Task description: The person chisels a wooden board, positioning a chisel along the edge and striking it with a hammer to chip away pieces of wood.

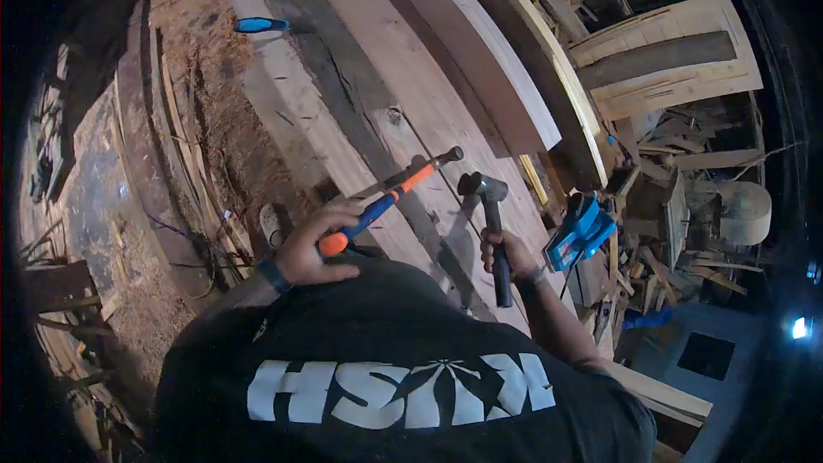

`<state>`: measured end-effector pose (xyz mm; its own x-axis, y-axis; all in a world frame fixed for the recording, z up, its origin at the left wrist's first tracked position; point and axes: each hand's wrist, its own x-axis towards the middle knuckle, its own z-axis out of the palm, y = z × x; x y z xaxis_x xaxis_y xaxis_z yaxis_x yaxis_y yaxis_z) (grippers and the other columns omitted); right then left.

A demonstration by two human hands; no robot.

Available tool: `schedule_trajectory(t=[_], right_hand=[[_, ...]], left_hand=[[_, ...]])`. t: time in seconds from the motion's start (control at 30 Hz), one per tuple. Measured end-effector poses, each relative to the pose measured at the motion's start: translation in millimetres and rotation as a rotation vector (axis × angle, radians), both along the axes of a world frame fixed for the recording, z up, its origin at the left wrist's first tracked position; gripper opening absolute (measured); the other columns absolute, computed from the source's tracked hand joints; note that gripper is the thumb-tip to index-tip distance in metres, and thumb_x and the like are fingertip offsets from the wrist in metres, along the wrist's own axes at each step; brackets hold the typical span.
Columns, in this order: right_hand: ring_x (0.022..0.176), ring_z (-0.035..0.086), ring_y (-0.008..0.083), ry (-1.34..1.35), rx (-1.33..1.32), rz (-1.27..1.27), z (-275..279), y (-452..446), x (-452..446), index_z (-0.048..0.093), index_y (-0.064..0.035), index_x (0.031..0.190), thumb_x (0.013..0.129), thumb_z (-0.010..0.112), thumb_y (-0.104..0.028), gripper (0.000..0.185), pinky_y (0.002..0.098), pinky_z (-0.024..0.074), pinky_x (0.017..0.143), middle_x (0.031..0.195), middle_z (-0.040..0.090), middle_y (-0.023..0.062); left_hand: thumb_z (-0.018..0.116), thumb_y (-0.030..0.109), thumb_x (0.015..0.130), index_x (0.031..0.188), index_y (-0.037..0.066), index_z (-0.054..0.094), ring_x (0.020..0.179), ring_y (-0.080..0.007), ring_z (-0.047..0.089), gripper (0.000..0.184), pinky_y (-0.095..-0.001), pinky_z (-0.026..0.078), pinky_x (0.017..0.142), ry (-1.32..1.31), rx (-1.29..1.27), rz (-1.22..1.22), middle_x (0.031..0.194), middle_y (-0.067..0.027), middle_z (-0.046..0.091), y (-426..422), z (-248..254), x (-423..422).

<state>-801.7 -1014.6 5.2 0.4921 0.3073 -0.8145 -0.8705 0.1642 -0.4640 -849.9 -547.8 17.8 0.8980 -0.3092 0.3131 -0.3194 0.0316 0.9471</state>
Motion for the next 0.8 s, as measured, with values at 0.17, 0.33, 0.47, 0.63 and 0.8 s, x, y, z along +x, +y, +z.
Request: schedule_trajectory(t=[0.17,0.33,0.47,0.63,0.8], right_hand=[[0.077,0.065,0.032,-0.427,-0.921,0.513,-11.1,3.3,-19.0,0.055,-0.0014,0.118,0.088,0.072,-0.019,0.039,0.0449,0.0558,0.067,0.093,0.061,0.0156],[0.119,0.055,0.0446,-1.072,-1.255,0.794,-15.3,41.5,-18.7,0.058,-0.0029,0.123,0.085,0.071,-0.021,0.044,0.0545,0.0483,0.095,0.124,0.055,0.0256],[0.127,0.055,0.041,-1.631,-0.585,1.077,-42.1,113.1,-26.0,0.065,-0.0075,0.117,0.085,0.066,-0.022,0.035,0.0514,0.0471,0.105,0.127,0.056,0.0219],[0.134,0.054,0.0348,-1.732,-0.483,1.078,-67.3,146.9,-32.1,0.066,-0.009,0.113,0.084,0.064,-0.027,0.034,0.0483,0.0454,0.114,0.129,0.058,0.0154],[0.134,0.053,0.03,-1.709,-0.46,1.023,-71.6,158.8,-25.5,0.065,-0.0126,0.115,0.089,0.06,-0.024,0.029,0.0436,0.0462,0.114,0.133,0.057,0.0092]], left_hand=[[0.084,0.033,0.076,0.119,0.004,0.064,0.135,-0.0403,0.052,0.055,-0.0554,0.037,0.115,-0.058,-0.157,-0.035,0.127,-0.0206,0.064,-5.2,-1.5,-0.1],[0.08,0.033,0.077,0.096,0.004,0.067,0.123,-0.0405,0.06,0.036,-0.056,0.042,0.108,-0.152,-0.202,-0.123,0.107,-0.017,0.069,-26.5,10.9,27.9],[0.081,0.025,0.075,0.074,0.007,0.061,0.092,-0.0339,0.067,0.027,-0.0523,0.049,0.095,-0.252,-0.181,-0.282,0.084,-0.0115,0.065,-22.8,11.8,39.9],[0.082,0.013,0.073,0.064,0.01,0.053,0.074,-0.0266,0.061,0.03,-0.0482,0.051,0.088,-0.183,-0.18,-0.227,0.074,-0.0079,0.057,-30.4,27.1,41.0],[0.079,0.0,0.074,0.063,0.008,0.05,0.071,-0.0278,0.06,0.032,-0.0475,0.053,0.084,-0.116,-0.101,-0.163,0.074,-0.0082,0.057,-41.6,44.4,48.9]])
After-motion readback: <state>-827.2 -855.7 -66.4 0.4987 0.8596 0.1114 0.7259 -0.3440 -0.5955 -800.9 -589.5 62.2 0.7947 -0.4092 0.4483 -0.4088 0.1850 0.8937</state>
